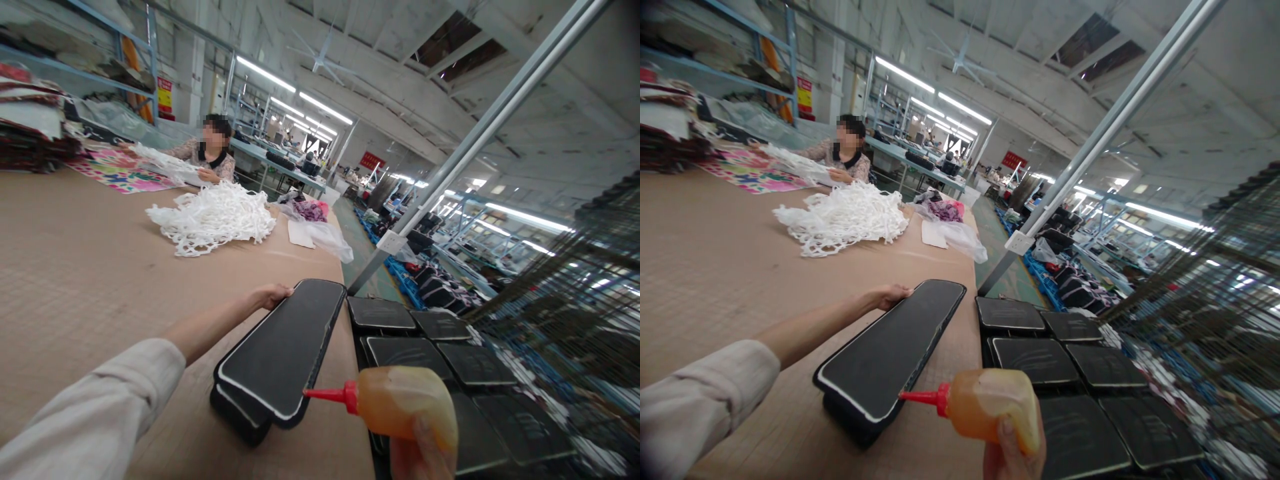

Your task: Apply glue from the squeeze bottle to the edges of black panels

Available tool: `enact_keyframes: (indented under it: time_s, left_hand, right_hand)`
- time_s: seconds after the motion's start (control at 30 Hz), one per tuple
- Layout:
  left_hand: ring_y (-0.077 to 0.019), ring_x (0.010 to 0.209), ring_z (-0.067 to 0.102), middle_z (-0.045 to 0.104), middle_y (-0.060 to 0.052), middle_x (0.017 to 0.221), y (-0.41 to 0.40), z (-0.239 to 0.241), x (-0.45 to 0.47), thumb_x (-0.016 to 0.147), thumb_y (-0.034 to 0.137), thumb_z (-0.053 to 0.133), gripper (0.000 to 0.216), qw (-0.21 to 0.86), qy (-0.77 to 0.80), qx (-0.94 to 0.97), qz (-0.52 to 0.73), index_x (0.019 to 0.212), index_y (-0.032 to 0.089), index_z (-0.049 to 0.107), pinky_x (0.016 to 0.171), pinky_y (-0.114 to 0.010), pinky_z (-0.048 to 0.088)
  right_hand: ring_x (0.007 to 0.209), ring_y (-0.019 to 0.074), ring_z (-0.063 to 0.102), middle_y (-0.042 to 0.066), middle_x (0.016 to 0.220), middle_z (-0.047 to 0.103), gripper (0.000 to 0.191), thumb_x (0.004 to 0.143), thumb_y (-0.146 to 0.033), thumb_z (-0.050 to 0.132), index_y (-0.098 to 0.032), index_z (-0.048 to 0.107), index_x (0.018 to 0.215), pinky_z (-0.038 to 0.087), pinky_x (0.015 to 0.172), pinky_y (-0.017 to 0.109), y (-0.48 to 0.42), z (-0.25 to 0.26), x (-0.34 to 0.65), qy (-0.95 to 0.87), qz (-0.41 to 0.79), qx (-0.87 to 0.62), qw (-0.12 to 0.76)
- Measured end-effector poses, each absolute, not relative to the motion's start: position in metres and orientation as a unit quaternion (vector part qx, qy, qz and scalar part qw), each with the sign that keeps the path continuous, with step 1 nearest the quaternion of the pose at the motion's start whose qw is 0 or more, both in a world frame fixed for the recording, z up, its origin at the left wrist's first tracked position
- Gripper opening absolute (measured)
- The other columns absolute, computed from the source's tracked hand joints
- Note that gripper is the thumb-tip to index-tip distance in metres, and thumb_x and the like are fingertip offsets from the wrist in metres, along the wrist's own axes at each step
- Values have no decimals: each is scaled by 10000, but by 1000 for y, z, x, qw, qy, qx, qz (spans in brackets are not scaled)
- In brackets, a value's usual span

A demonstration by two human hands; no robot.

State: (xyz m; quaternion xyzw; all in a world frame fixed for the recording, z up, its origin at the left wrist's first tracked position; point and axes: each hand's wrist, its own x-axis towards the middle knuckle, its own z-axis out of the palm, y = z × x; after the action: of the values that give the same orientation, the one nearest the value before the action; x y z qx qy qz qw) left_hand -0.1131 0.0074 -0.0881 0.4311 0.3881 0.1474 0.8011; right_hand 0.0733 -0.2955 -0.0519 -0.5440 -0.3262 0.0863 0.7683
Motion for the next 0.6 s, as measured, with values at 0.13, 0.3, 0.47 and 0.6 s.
enact_keyframes:
  time_s: [0.13, 0.3, 0.47, 0.6]
  left_hand:
    - [-154, 481, 621, 666, -34, 552, 8, -89, -115, 791, 171, 558, 82, 803, 395, 418, 157, 720, 137, 579, 574, -271, 532]
    - [-169, 457, 621, 653, -40, 524, 11, -91, -117, 789, 161, 564, 64, 805, 405, 394, 182, 734, 132, 579, 512, -262, 529]
    - [-180, 423, 609, 640, -41, 497, 19, -100, -123, 778, 161, 576, 55, 810, 408, 362, 215, 733, 130, 581, 446, -263, 520]
    - [-184, 409, 607, 635, -43, 483, 25, -108, -126, 790, 141, 534, 76, 831, 383, 331, 230, 763, 129, 604, 427, -256, 516]
  right_hand:
    - [701, 233, 590, 76, 777, 623, 514, 622, -441, 741, -151, 607, 1025, 513, 655, 369, -297, -44, 56, -344, 61, -556, 755]
    - [694, 243, 578, 76, 750, 614, 517, 605, -452, 744, -155, 612, 1007, 504, 636, 384, -300, -38, 52, -331, 46, -566, 754]
    - [709, 246, 579, 67, 749, 610, 409, 626, -426, 733, -172, 623, 926, 494, 598, 359, -306, -38, 58, -332, 12, -597, 731]
    - [852, 279, 568, 77, 812, 588, 400, 590, -401, 777, -178, 618, 882, 506, 657, 399, -308, -40, 56, -277, -83, -659, 695]
